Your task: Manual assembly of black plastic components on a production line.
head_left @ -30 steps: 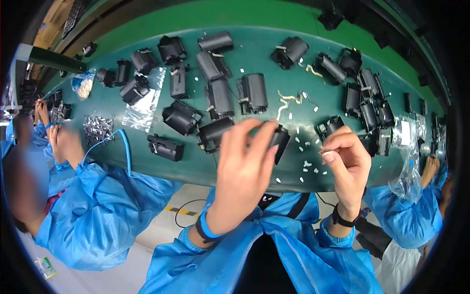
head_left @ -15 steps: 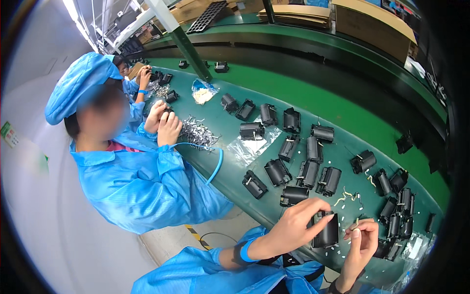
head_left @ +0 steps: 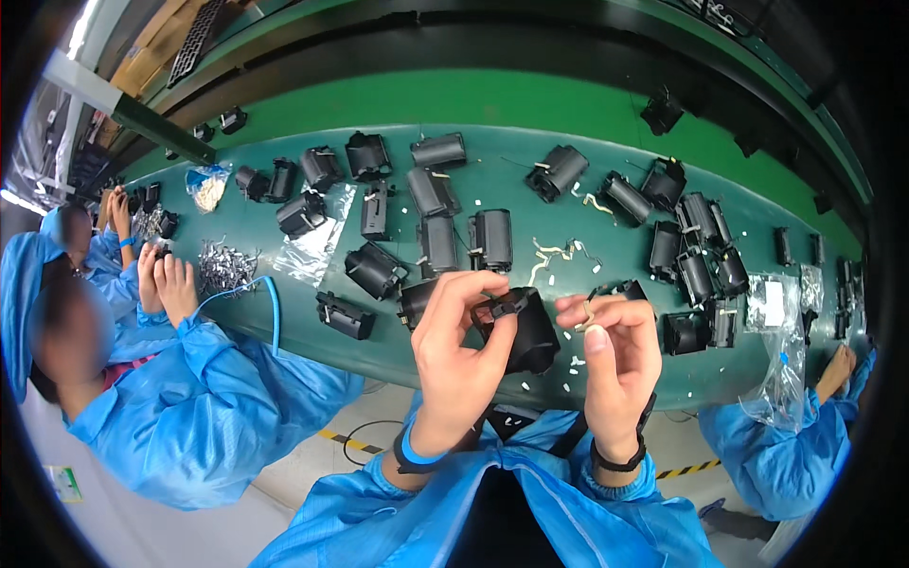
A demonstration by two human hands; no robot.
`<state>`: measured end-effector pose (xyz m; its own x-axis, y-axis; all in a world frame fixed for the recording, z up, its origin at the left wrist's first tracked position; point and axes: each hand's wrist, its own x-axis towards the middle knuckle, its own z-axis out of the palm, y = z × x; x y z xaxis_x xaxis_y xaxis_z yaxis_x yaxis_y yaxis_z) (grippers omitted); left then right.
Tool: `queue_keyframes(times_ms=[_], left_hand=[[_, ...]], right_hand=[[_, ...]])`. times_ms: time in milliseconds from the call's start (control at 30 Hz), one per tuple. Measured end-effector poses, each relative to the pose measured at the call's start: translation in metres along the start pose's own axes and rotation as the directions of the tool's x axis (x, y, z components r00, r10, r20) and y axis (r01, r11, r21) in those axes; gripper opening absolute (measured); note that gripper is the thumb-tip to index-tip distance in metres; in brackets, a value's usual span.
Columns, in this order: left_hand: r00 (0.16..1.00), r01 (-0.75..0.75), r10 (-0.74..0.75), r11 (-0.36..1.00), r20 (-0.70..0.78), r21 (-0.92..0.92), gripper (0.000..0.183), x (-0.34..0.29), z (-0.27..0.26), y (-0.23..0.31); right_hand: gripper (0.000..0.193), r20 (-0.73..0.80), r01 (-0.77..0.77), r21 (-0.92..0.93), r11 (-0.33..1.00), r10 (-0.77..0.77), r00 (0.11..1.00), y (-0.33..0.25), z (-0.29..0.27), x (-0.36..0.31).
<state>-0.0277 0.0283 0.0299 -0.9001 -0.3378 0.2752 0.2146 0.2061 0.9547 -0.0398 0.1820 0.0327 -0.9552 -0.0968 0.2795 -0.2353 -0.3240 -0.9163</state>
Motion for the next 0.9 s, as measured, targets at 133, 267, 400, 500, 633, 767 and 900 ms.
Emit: queue_keyframes(times_ms=[133, 267, 400, 500, 633, 767, 900], left_hand=[[0.999, -0.043, 0.040, 0.994, 0.025, 0.097, 0.037, -0.002, 0.005, 0.002], [0.999, -0.013, 0.009, 0.993, 0.039, 0.114, 0.047, -0.005, 0.014, 0.011], [0.995, -0.040, 0.031, 0.995, 0.093, 0.096, 0.047, -0.003, 0.017, 0.011], [0.989, 0.056, -0.059, 0.998, 0.132, 0.024, 0.038, -0.007, 0.002, 0.007], [0.980, 0.150, -0.135, 0.983, 0.146, -0.103, 0.040, -0.021, -0.022, 0.000], [0.875, 0.344, -0.173, 0.878, 0.451, -0.332, 0.107, 0.008, -0.015, 0.006], [0.912, 0.267, 0.018, 0.730, 0.409, -0.628, 0.082, -0.011, -0.004, 0.003]], right_hand=[[0.011, 0.002, -0.054, -0.059, 0.997, 0.054, 0.999, -0.014, -0.001, -0.001], [0.012, 0.020, -0.049, -0.208, 0.977, 0.054, 0.998, -0.012, -0.014, -0.009], [0.012, -0.066, -0.148, -0.206, 0.967, 0.137, 0.988, -0.017, -0.018, -0.017], [0.017, -0.013, -0.170, -0.263, 0.950, 0.172, 0.985, -0.002, -0.006, -0.022], [0.017, 0.088, -0.221, -0.168, 0.961, 0.238, 0.967, 0.002, 0.005, -0.024], [0.013, 0.050, -0.305, 0.045, 0.951, 0.303, 0.952, -0.007, -0.001, -0.007], [0.012, 0.061, -0.323, 0.308, 0.895, 0.320, 0.945, -0.008, 0.004, -0.011]])
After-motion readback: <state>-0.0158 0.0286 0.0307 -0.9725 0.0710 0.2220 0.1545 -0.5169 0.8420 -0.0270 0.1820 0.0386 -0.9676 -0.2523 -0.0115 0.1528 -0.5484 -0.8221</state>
